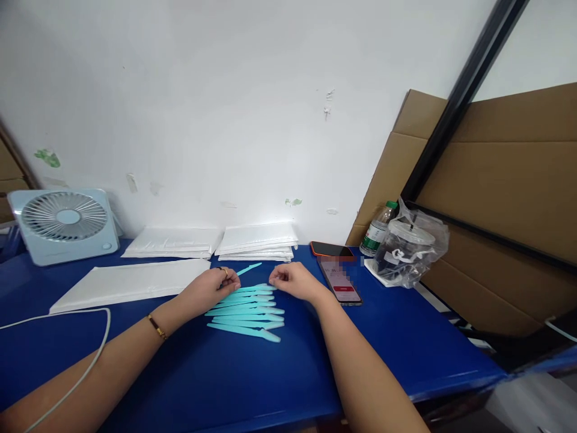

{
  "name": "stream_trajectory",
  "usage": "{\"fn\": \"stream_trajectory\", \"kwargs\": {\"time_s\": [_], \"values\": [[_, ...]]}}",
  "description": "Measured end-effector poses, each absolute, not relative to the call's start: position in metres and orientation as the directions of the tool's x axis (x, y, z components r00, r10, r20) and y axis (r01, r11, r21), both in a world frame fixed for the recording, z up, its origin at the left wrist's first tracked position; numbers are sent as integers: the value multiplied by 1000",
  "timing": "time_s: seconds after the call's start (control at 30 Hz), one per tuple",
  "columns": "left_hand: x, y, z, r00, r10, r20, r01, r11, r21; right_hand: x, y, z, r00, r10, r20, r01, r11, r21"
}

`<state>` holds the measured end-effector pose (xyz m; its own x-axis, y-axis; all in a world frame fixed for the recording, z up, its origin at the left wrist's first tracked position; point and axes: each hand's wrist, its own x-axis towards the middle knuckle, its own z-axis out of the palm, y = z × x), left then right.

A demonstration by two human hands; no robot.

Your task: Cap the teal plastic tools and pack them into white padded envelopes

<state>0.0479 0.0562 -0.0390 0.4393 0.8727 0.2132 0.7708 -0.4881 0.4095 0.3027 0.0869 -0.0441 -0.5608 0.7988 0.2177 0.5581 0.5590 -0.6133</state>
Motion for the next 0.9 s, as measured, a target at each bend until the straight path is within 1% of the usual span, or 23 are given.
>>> {"fn": "stream_trajectory", "kwargs": {"time_s": [0.1, 0.17, 0.23, 0.33, 0.43, 0.57, 0.67, 0.73, 0.83, 0.9], "values": [[45, 61, -46, 400, 861, 315, 794, -497, 351, 317, 103, -53, -404, 851, 336, 669, 525, -526], [42, 67, -52, 370, 871, 325, 827, -468, 312, 322, 113, -60, -349, 847, 401, 741, 511, -436], [38, 74, -58, 350, 884, 310, 846, -440, 301, 321, 119, -65, -368, 834, 411, 772, 521, -365], [34, 81, -62, 353, 895, 273, 848, -430, 310, 312, 121, -67, -428, 821, 377, 789, 543, -287], [34, 81, -59, 368, 896, 248, 860, -429, 276, 302, 117, -64, -482, 805, 347, 781, 574, -247], [36, 78, -55, 397, 881, 256, 877, -446, 177, 299, 111, -63, -507, 786, 354, 731, 609, -306], [39, 76, -54, 382, 889, 254, 888, -429, 165, 300, 111, -64, -494, 789, 365, 701, 610, -370], [41, 75, -53, 339, 903, 263, 898, -394, 195, 301, 111, -64, -464, 809, 361, 690, 586, -425], [42, 73, -49, 269, 920, 284, 891, -350, 289, 303, 108, -61, -404, 841, 360, 674, 539, -505], [41, 70, -44, 242, 922, 301, 875, -341, 343, 305, 105, -58, -375, 844, 384, 649, 535, -541]]}}
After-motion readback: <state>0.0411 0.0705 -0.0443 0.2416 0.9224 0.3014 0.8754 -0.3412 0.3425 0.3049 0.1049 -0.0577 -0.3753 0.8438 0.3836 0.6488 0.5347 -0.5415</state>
